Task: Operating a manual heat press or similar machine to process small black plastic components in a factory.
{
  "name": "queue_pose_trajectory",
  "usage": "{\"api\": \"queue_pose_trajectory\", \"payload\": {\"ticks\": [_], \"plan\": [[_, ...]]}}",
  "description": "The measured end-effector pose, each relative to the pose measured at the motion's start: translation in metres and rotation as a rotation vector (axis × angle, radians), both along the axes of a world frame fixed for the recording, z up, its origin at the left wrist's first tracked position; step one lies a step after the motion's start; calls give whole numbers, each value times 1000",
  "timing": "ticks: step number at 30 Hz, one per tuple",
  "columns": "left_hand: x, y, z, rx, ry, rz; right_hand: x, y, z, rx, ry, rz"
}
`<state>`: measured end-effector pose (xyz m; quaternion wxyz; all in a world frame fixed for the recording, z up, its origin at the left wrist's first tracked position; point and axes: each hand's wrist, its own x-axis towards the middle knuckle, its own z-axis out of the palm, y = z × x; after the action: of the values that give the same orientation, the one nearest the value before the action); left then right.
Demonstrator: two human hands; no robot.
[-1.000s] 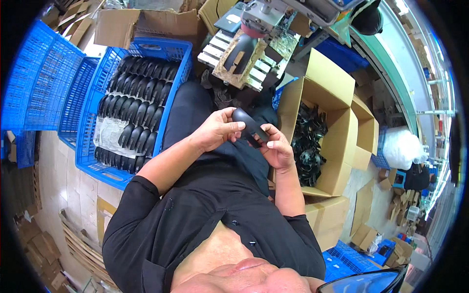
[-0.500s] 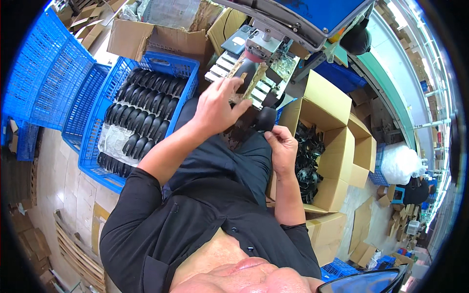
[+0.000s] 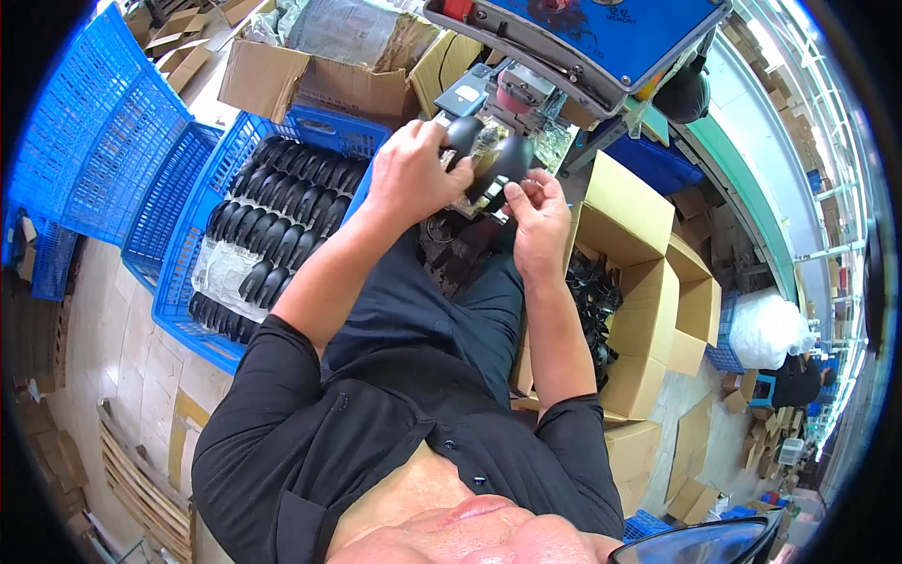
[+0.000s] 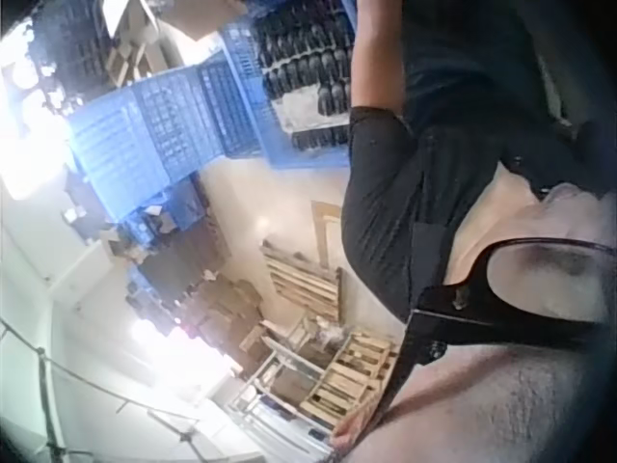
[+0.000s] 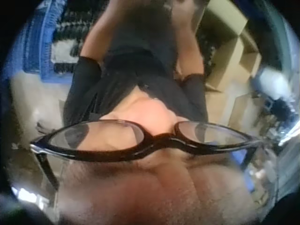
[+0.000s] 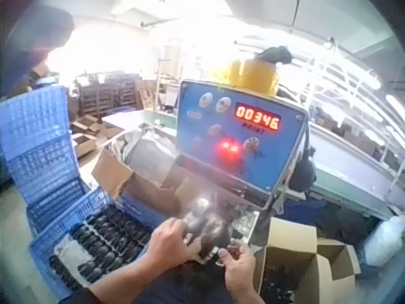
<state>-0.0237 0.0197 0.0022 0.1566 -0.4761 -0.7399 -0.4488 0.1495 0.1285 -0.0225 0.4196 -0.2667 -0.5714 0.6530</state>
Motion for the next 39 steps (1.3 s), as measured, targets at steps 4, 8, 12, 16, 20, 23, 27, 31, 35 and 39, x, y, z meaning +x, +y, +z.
{"api": "queue_pose_trajectory", "payload": {"ticks": [4, 8, 12, 16, 20, 23, 27, 31, 35, 39], "plan": [[-14, -21, -12, -17, -40, 36, -41, 18, -9, 80, -74, -13], [-29, -54, -33, -114, -153, 114, -55, 26, -20, 192, -139, -60], [-54, -115, -75, -209, -274, 252, -27, 23, -39, 146, -180, 30], [-106, -185, -119, -360, -331, 385, 82, 79, -120, 241, -425, -128], [-153, -272, -161, -598, -328, 608, 244, 144, -214, 251, -794, -120], [-159, -328, -177, -791, -303, 707, 276, 114, -216, 432, -1700, -213], [-164, -350, -196, -961, -339, 713, 368, 130, -290, 312, -1670, -73], [-172, -349, -209, -1003, -365, 696, 383, 118, -327, 128, -1606, -4], [-175, -353, -223, -970, -343, 686, 356, 92, -315, 307, -1665, -60], [-175, -352, -235, -954, -364, 707, 352, 94, -307, 292, -1713, -51]]}}
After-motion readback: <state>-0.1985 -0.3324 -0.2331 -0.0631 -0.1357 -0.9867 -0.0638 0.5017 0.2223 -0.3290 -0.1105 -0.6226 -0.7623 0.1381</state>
